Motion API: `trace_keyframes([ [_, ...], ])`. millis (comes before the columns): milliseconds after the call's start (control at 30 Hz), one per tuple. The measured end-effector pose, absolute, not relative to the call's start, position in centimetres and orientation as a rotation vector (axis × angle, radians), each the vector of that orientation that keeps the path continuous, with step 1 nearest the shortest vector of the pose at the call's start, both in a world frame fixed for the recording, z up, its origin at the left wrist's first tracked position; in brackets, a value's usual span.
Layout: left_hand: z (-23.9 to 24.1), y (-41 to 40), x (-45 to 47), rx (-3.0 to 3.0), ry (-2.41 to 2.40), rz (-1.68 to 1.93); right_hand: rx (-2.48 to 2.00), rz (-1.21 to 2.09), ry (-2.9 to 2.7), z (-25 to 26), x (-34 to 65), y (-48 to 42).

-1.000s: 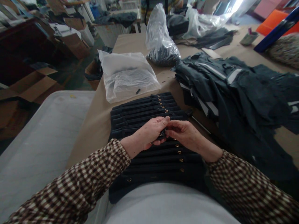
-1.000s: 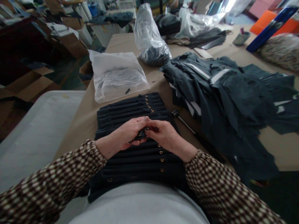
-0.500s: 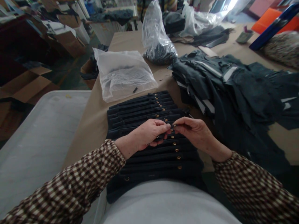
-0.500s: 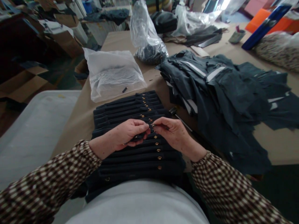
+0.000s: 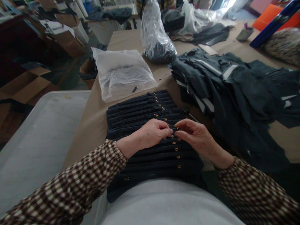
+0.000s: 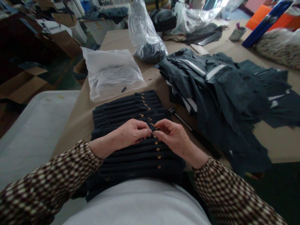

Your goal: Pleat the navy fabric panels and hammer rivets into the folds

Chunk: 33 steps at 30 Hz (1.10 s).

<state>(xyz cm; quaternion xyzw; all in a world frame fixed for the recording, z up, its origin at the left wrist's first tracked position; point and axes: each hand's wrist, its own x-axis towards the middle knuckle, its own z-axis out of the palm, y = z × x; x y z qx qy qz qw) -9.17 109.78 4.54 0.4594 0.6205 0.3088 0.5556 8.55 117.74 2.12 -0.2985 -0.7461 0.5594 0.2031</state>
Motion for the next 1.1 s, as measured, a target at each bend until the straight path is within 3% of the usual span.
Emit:
trace_keyframes([
  [333,4.6,109.9,-9.0,1.042,1.516,0.711,-0.83,1.488,-2.181,2.3,8.5,117.8],
  [533,4.9,110.2,-9.1,1.118,1.582,0.611,-0.842,1.243,-2.342,2.1,8.2,117.9],
  [767,4.8,110.3,-9.1,0.822,1.389,0.594,-0.628,1.328,-2.292,1.8,9.1,118.2],
  [900,4.5,110.6,-9.3,1.018,1.507,0.538,-0.683,1.474,-2.282,1.8,9.1,118.4],
  [1100,4.5,111.2,-9.4,1.536,1.662,0.387,-0.761,1.202,-2.492,0.8,8.8,118.6],
])
